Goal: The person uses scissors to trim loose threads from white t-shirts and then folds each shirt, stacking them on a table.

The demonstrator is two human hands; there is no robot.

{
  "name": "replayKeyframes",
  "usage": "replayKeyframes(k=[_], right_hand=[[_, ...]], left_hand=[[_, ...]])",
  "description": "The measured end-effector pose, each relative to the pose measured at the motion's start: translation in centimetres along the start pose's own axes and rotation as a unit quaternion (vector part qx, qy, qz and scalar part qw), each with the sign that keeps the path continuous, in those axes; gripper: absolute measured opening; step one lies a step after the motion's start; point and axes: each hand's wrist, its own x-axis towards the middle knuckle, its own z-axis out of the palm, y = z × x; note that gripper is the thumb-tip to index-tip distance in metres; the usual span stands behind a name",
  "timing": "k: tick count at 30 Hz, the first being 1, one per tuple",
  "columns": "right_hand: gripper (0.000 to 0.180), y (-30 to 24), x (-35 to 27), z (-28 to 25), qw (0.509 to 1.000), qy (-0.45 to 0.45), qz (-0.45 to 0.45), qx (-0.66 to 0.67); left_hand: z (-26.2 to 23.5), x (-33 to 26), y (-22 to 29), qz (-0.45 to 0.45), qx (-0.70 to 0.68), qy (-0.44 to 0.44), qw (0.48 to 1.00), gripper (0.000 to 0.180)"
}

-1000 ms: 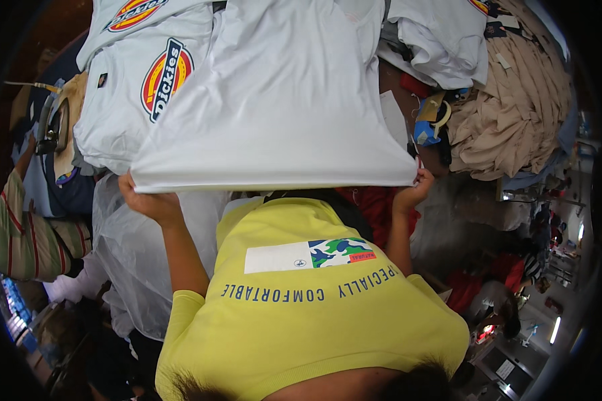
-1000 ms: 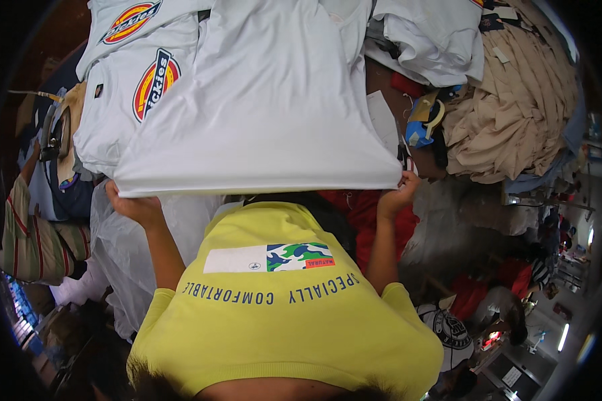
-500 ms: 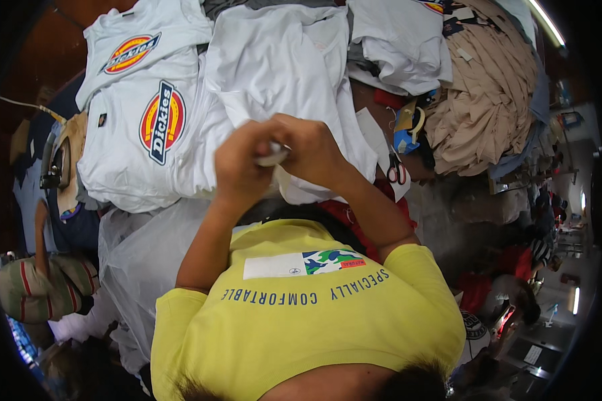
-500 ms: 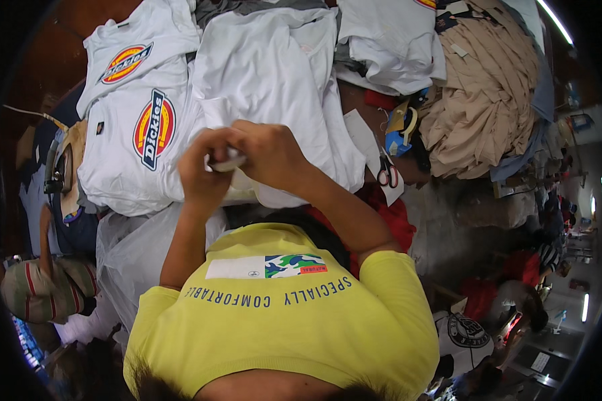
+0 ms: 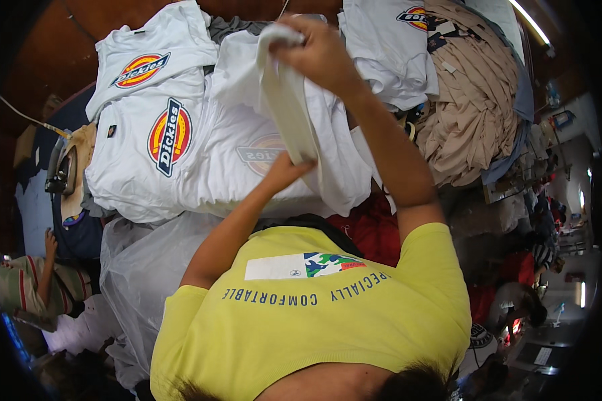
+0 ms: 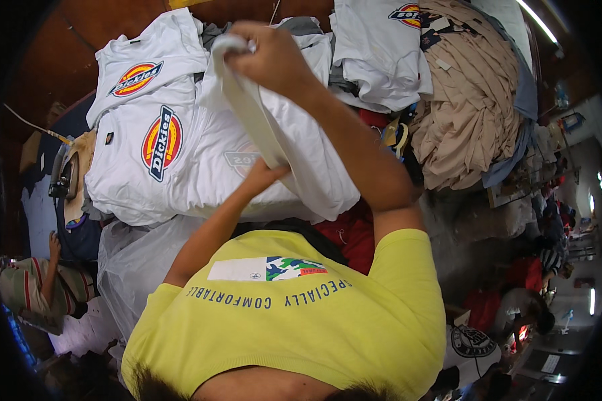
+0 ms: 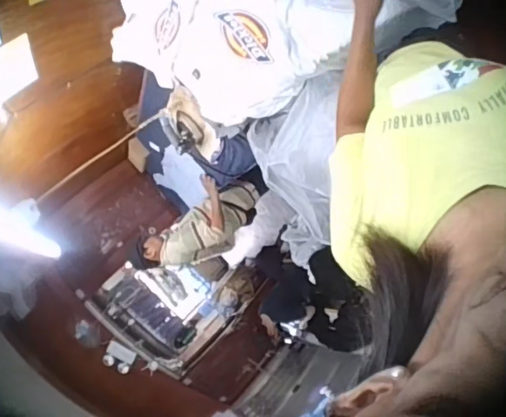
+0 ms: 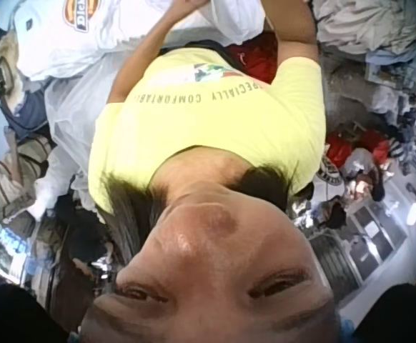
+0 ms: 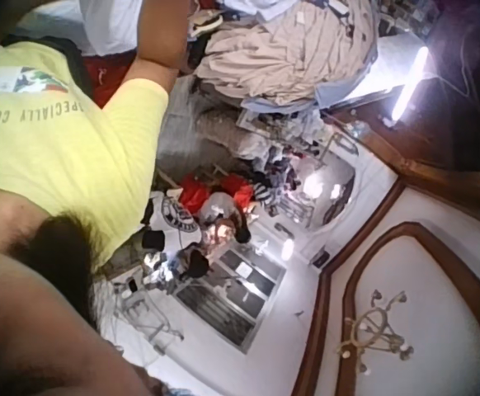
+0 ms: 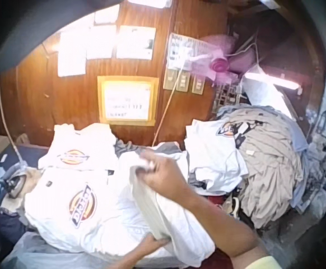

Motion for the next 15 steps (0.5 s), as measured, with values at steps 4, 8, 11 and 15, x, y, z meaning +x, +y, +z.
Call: replayKeyframes(k=[4,8,11,15], right_hand=[[0.006,-1.4,5.8,-6.3,0.985,0.153,-0.079,0.017],[0.02,0.4,9.2,-18.5,0.955,0.284,-0.087,0.0],[0.023,2.0,8.3,-25.2,0.945,0.324,-0.043,-0.019],[0.029,-0.2,5.3,-28.8,0.927,0.375,0.004,0.021]], left_hand=[[1.4,-1.6,-1.9,-0.099,-0.091,-0.062,0.989,0.039],[-7.3,0.3,-1.6,-0.134,-0.319,0.098,0.933,0.041],[-22.3,1.6,6.5,0.065,-0.499,-0.01,0.864,0.028],[-29.0,-4.7,26.1,0.279,-0.142,0.007,0.95,0.023]])
